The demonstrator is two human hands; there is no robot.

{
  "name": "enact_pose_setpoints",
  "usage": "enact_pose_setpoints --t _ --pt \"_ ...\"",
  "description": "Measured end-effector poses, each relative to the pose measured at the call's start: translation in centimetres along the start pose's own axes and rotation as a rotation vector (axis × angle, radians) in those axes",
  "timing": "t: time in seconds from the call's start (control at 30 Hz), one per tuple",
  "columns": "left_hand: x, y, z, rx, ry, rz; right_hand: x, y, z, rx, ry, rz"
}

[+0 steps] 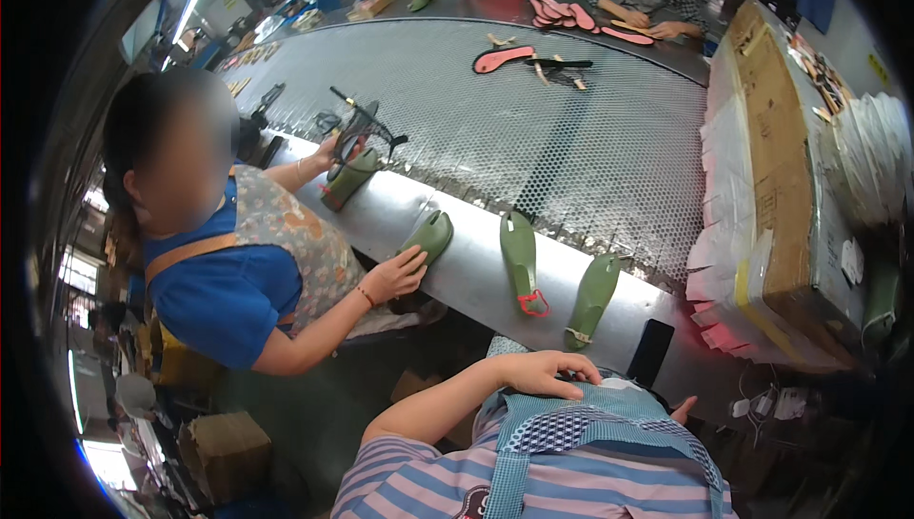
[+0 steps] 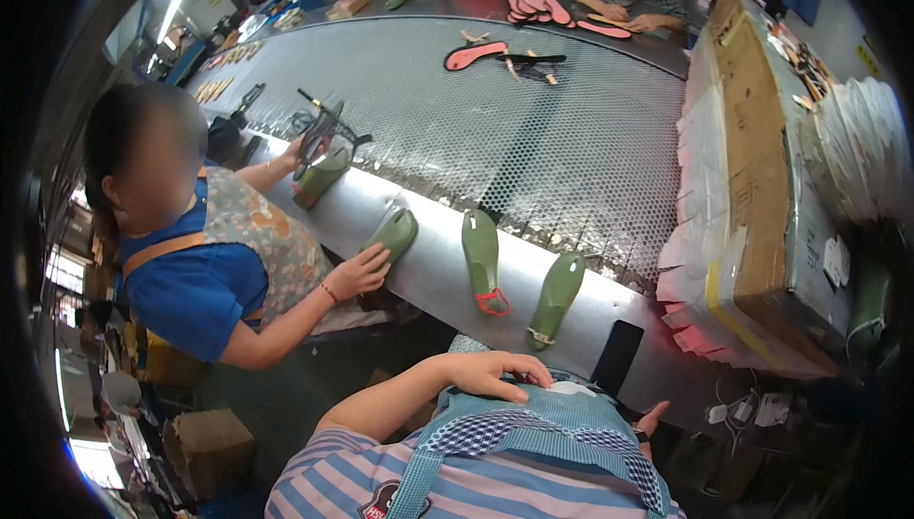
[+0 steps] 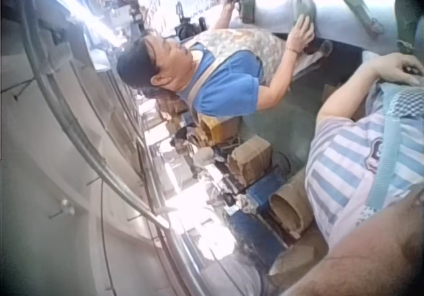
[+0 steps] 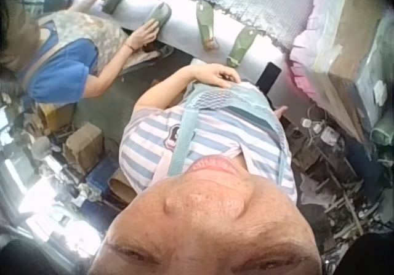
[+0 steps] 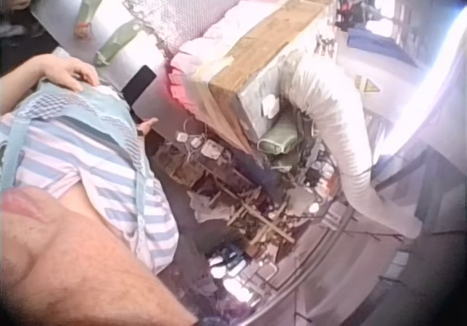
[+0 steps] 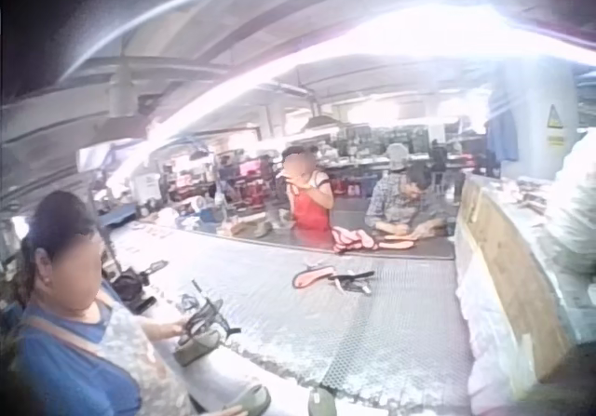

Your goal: The person picks up sandal soles from a conveyor belt and applies glue around their edges using a plastic scraper.

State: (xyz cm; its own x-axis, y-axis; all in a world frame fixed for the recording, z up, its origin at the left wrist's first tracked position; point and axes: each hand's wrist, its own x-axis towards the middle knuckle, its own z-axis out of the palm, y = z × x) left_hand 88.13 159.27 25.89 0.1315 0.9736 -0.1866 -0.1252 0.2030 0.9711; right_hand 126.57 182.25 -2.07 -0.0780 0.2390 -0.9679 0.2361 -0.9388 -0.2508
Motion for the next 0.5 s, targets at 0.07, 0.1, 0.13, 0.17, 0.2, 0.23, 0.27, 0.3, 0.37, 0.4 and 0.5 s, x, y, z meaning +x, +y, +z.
enact_pose_setpoints --t 0.07,0.1,0.13,0.17,0.2,0.23,0.27,0.3,0.37,0.4,0.5 --pt "0.5 -0.1 0.5 0.024 0.033 -0.015 0.2 0.3 -0.5 0.030 0.002 0.003" --pt "0.8 -0.1 0.8 0.025 0.086 -0.009 0.3 0.5 -0.7 0.045 0.002 0.004" --pt "1.1 -0.2 1.1 0.028 0.143 -0.001 0.3 0.5 -0.7 0.057 0.000 0.005" --pt "1.3 -0.5 1.4 0.035 0.137 -0.002 0.4 0.6 -0.7 0.067 -0.003 0.006" --pt "1.6 -0.9 1.6 0.079 0.167 0.024 0.6 0.6 -0.6 0.077 -0.006 0.007" --pt "1.9 -1.2 1.7 0.121 0.197 0.050 0.7 0.7 -0.6 0.085 -0.008 0.008" --pt "2.0 -1.1 1.6 0.104 0.193 0.069 0.8 0.7 -0.6 0.092 -0.010 0.009" --pt "1.9 -0.9 1.3 0.109 0.192 0.069 1.0 0.6 -0.4 0.097 -0.013 0.011" --pt "1.8 -0.4 0.8 0.020 0.133 0.024 1.3 0.6 -1.0 0.100 -0.010 0.018" --pt "1.8 -0.3 0.5 0.019 0.135 0.024 1.5 0.6 -1.1 0.100 -0.010 0.022" --pt "1.5 -0.3 -0.3 -0.058 0.045 0.115 2.2 0.4 -1.3 0.097 -0.014 0.033"
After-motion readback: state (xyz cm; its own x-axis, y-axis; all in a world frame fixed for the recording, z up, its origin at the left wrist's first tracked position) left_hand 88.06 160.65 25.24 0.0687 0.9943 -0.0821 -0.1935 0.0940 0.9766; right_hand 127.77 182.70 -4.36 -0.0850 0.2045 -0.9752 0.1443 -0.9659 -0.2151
